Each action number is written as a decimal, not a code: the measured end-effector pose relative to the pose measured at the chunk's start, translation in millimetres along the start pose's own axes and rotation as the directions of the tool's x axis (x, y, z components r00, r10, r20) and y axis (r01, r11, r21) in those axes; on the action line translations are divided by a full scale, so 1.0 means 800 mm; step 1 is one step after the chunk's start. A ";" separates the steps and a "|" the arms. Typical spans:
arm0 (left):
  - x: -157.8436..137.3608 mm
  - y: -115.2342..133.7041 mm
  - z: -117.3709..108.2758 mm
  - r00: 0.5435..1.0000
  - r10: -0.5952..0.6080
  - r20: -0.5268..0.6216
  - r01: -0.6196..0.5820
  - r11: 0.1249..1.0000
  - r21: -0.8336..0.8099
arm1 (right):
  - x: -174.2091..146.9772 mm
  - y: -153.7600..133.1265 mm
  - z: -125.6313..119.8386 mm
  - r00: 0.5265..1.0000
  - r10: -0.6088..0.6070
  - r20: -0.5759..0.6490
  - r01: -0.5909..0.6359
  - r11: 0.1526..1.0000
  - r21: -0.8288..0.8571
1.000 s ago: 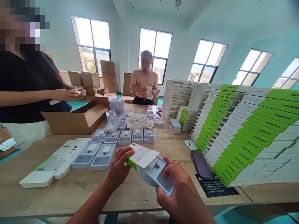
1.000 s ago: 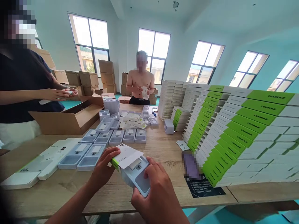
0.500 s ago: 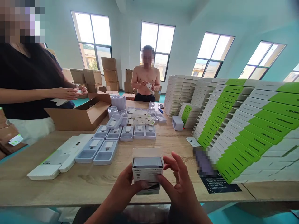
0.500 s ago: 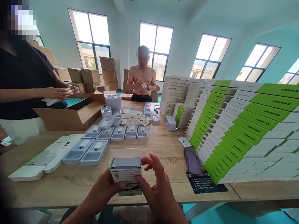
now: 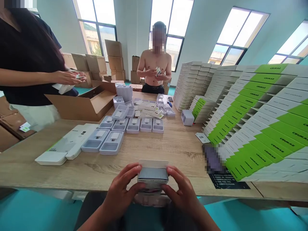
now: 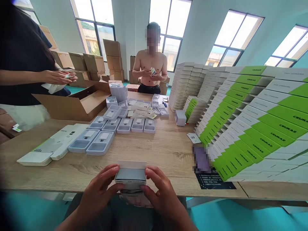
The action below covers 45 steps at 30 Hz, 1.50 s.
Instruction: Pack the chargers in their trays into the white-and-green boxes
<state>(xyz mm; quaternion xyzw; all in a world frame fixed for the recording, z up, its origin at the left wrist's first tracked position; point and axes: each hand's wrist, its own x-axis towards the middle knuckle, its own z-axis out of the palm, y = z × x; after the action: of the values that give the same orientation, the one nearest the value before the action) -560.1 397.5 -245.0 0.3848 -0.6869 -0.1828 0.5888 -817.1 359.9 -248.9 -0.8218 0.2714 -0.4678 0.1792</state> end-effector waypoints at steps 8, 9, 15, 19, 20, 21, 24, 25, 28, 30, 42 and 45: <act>0.034 0.025 -0.035 0.919 0.183 0.348 -0.285 0.920 0.270 | 0.037 -0.010 -0.034 0.957 -0.250 0.145 0.279 0.930 -0.240; 0.034 0.027 -0.036 0.918 0.187 0.350 -0.295 0.911 0.288 | 0.041 -0.013 -0.036 0.953 -0.261 0.154 0.292 0.928 -0.232; 0.025 0.024 -0.036 0.915 0.280 0.292 -0.352 0.907 0.233 | 0.057 -0.034 -0.044 0.917 -0.348 0.196 0.374 0.921 -0.112; 0.027 0.042 -0.037 0.915 0.189 0.357 -0.287 0.926 0.247 | 0.065 -0.057 -0.045 0.943 -0.211 0.258 0.259 0.951 -0.167; 0.029 0.049 -0.036 0.929 0.132 0.346 -0.228 0.940 0.253 | 0.066 -0.061 -0.043 0.958 -0.146 0.245 0.186 0.972 -0.147; 0.030 0.057 -0.034 0.944 0.065 0.324 -0.155 0.953 0.261 | 0.068 -0.066 -0.041 0.969 -0.083 0.234 0.114 0.986 -0.122; 0.032 0.074 -0.024 0.969 -0.157 0.193 0.096 0.952 0.292 | 0.069 -0.072 -0.032 0.980 0.040 0.197 -0.023 0.996 -0.087; 0.032 0.077 -0.020 0.958 -0.244 0.148 0.194 0.937 0.289 | 0.069 -0.073 -0.029 0.982 0.069 0.173 -0.056 0.995 -0.079; 0.034 0.083 -0.014 0.904 -0.421 0.075 0.397 0.892 0.215 | 0.069 -0.074 -0.022 0.982 0.158 0.105 -0.155 0.987 -0.035; 0.038 0.085 -0.014 0.901 -0.428 0.073 0.412 0.895 0.171 | 0.069 -0.076 -0.020 0.976 0.199 0.092 -0.200 0.980 -0.001; 0.039 0.065 -0.028 0.973 -0.064 0.221 0.024 0.984 0.177 | 0.061 -0.049 -0.038 0.971 -0.193 0.145 0.206 0.975 -0.087; 0.038 0.046 -0.036 0.952 0.162 0.261 -0.222 0.950 0.220 | 0.061 -0.044 -0.036 0.961 -0.242 0.132 0.257 0.960 -0.108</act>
<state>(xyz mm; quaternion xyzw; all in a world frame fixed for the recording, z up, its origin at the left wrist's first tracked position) -544.8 404.5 -191.8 0.3610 -0.8046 -0.0824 0.4643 -811.8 356.8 -182.5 -0.8852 0.1831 -0.4195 0.0829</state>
